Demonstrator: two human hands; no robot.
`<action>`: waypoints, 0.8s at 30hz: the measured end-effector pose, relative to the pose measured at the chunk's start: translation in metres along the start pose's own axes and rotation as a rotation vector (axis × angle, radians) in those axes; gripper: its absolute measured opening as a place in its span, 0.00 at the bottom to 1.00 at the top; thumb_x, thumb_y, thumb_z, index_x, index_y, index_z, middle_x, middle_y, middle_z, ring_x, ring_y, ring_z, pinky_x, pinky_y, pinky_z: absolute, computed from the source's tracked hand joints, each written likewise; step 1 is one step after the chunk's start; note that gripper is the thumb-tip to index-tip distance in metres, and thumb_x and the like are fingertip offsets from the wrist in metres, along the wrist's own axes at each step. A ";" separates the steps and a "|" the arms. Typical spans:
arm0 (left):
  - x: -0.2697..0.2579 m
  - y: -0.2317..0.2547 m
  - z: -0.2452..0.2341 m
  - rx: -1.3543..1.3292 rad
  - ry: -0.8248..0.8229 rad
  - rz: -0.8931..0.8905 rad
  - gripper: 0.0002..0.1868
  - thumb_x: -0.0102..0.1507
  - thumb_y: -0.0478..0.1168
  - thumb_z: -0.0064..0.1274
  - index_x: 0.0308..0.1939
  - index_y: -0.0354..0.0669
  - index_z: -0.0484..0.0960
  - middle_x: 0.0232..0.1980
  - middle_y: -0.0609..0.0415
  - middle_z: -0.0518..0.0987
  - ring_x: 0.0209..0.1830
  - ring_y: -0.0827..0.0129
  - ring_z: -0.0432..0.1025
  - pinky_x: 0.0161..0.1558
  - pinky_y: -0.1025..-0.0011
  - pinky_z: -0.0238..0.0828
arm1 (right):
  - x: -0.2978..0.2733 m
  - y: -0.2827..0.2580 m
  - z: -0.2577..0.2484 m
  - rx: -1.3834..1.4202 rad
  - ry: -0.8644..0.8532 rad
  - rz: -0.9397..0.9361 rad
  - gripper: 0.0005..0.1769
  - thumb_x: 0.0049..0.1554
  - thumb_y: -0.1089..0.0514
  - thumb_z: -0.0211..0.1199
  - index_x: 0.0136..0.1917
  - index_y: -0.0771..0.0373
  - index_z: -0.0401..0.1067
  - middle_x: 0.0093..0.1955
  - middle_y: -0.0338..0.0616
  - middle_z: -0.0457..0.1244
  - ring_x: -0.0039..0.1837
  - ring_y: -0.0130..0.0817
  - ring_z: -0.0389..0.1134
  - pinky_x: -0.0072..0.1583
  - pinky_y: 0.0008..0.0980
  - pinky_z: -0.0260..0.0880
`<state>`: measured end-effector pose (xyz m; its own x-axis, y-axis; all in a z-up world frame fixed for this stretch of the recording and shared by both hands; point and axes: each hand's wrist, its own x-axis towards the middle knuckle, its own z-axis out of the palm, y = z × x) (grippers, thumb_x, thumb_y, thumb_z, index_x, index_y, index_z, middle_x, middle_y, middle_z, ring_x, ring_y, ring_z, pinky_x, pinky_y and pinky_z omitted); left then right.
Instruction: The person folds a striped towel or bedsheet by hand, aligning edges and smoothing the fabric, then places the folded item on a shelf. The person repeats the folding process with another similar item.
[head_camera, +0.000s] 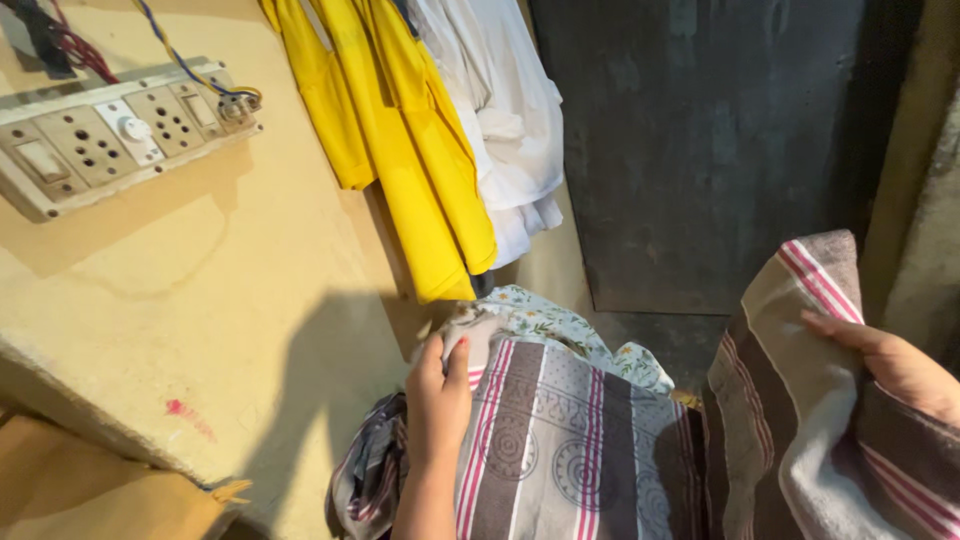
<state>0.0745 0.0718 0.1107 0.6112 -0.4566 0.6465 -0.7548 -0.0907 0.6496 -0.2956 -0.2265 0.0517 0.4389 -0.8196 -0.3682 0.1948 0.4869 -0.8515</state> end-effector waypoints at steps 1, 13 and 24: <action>0.001 0.012 0.004 -0.173 -0.017 -0.002 0.15 0.69 0.46 0.50 0.51 0.37 0.80 0.42 0.43 0.85 0.41 0.56 0.77 0.42 0.62 0.73 | -0.001 -0.004 -0.001 0.016 0.026 -0.015 0.21 0.60 0.47 0.60 0.63 0.55 0.75 0.51 0.38 0.69 0.45 0.29 0.67 0.50 0.33 0.68; -0.071 0.019 0.058 -0.401 -0.219 -0.125 0.12 0.67 0.44 0.54 0.43 0.37 0.81 0.33 0.55 0.82 0.32 0.75 0.72 0.37 0.73 0.70 | -0.014 0.044 0.105 -0.365 -0.047 -0.540 0.40 0.56 0.66 0.60 0.77 0.56 0.48 0.67 0.51 0.61 0.63 0.45 0.67 0.59 0.42 0.70; -0.068 0.014 0.037 -0.650 -0.091 -0.156 0.14 0.69 0.44 0.51 0.50 0.36 0.82 0.46 0.54 0.83 0.45 0.76 0.74 0.49 0.75 0.70 | 0.068 0.088 0.138 -1.028 -0.742 -0.847 0.17 0.54 0.56 0.57 0.53 0.54 0.81 0.55 0.40 0.74 0.61 0.30 0.74 0.64 0.30 0.69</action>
<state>0.0135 0.0683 0.0612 0.6575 -0.5562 0.5082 -0.3455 0.3768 0.8594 -0.1274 -0.1981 0.0036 0.9032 -0.2560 0.3444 0.0697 -0.7044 -0.7064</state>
